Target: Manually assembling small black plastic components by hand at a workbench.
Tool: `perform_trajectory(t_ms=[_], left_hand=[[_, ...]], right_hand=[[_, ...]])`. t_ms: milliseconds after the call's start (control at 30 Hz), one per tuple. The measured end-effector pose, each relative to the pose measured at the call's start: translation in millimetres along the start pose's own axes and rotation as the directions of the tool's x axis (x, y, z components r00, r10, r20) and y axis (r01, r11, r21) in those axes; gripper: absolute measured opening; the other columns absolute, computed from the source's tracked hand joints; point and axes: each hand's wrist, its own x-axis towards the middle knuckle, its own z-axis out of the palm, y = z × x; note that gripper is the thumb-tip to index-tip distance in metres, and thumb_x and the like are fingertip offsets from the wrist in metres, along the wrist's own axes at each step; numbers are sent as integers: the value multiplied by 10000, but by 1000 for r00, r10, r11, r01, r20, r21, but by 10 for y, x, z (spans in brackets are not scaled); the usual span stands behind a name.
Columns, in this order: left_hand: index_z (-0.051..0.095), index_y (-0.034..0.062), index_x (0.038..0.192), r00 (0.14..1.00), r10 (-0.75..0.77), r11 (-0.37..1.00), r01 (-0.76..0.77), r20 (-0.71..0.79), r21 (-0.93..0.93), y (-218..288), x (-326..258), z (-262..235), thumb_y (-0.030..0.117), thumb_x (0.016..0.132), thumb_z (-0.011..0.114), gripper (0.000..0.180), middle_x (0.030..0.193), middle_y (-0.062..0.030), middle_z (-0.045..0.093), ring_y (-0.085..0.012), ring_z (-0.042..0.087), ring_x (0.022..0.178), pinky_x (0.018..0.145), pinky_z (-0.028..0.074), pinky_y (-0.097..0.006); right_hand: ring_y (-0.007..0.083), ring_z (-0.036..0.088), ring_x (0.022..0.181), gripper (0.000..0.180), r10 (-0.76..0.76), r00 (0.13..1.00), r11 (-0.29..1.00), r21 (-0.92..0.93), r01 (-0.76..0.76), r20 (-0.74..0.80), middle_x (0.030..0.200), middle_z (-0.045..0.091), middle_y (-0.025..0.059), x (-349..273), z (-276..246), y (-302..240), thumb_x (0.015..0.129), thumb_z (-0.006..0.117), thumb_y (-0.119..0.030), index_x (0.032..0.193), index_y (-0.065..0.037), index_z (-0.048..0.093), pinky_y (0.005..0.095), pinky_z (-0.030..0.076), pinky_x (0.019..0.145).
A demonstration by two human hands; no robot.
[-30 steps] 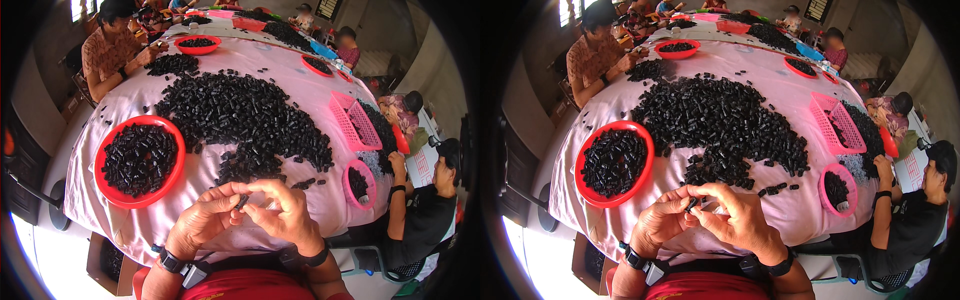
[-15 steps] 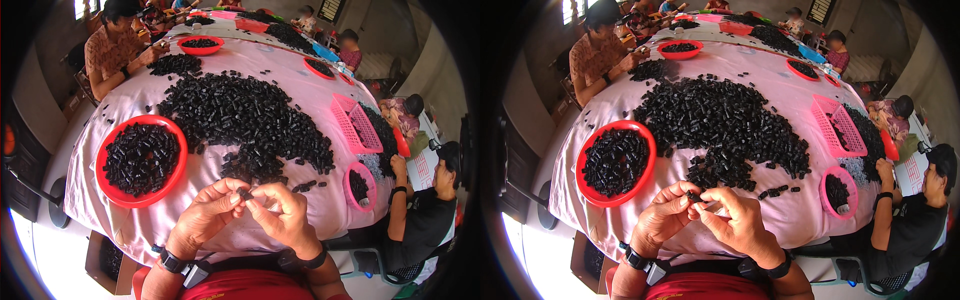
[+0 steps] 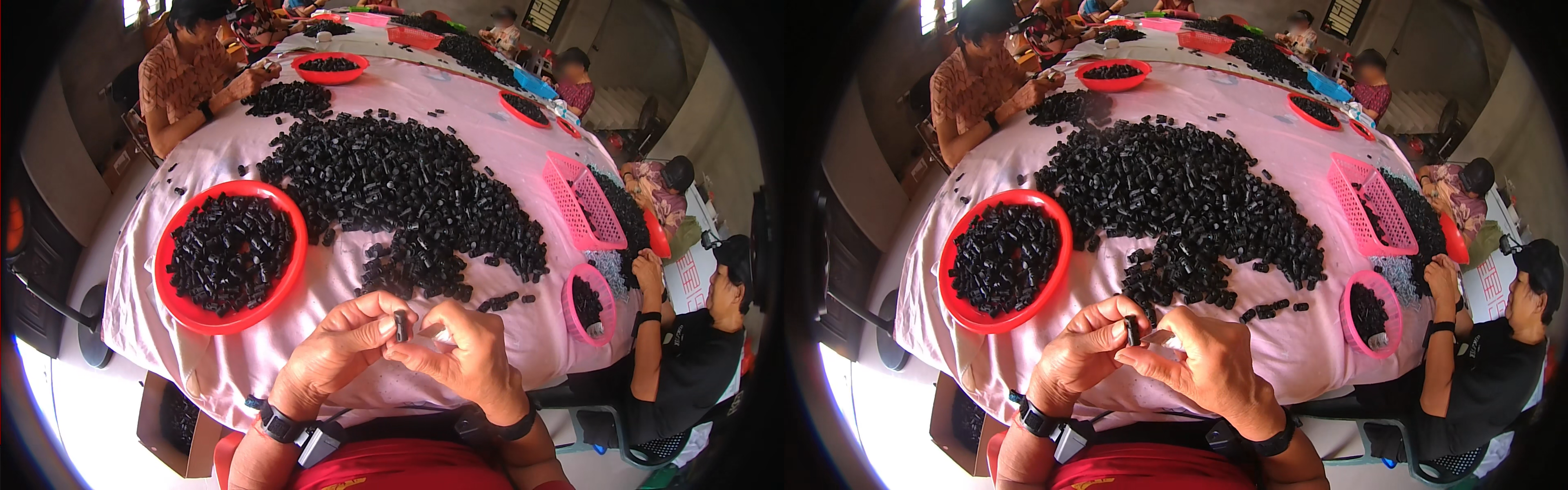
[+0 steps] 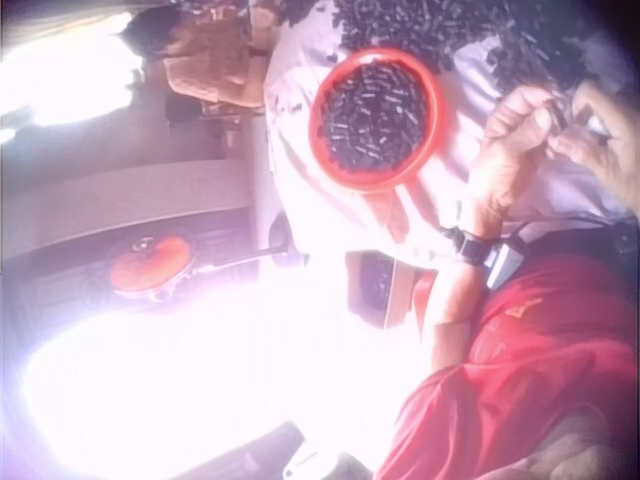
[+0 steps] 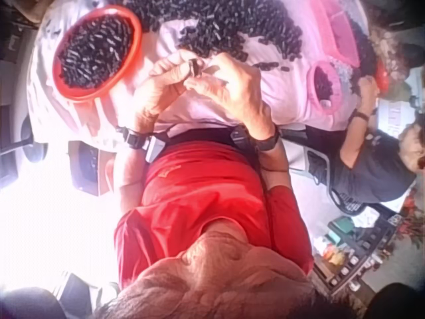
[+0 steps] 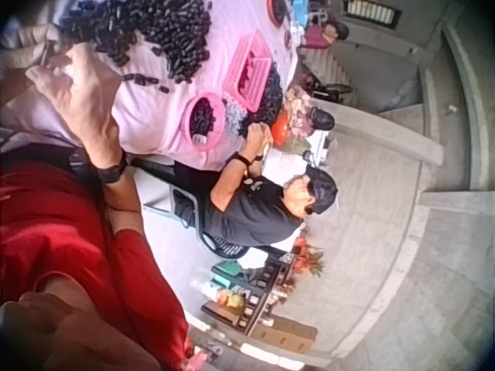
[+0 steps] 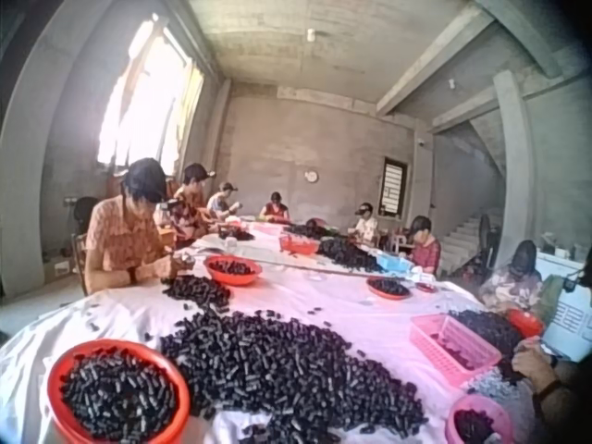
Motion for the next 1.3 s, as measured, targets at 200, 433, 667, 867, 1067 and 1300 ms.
perform_trajectory(t_ms=[200,433,667,867,1067,1300], left_hand=[[624,26,1135,1000,-15,995,17,-20,101,13,-27,-6,167,975,605,214,1105,-30,634,-111,568,1014,885,455,-272],[628,0,1110,994,1,991,13,-107,136,10,-11,95,176,934,656,251,1008,-22,636,-75,543,838,732,437,-209],[632,-1,1117,995,-41,989,54,-94,135,42,-12,102,194,946,646,260,1014,-15,639,-78,558,856,766,460,-228],[632,-1,1107,996,-34,994,43,-77,105,13,-20,8,204,945,647,262,1012,-21,634,-93,581,900,794,480,-245],[656,25,1130,995,-56,993,63,-77,96,7,-24,-12,231,951,641,273,967,3,646,-73,512,780,731,417,-223],[660,26,1097,994,-74,988,83,-79,126,20,-23,15,226,949,645,249,903,21,619,-79,479,745,716,410,-222]], right_hand=[[206,630,524,437,-28,999,996,-83,31,27,646,632,75,8,49,38,710,869,-374,778,-48,585,310,470,467],[229,635,523,457,-19,999,991,-135,24,39,617,613,84,9,16,21,720,849,-422,743,-50,583,325,475,469],[233,633,510,462,-9,999,994,-110,14,46,600,603,93,0,32,41,734,835,-439,730,-47,590,332,465,461],[230,643,517,415,-58,996,985,-160,69,72,607,612,87,4,45,46,752,836,-388,730,-47,600,321,477,468],[134,639,547,316,-44,998,995,87,49,-53,628,624,41,4,51,-7,785,833,-257,785,-51,593,271,453,463],[55,616,556,210,155,988,964,217,-154,10,629,632,46,-16,-4,-18,864,757,-130,875,-19,579,232,437,457]])
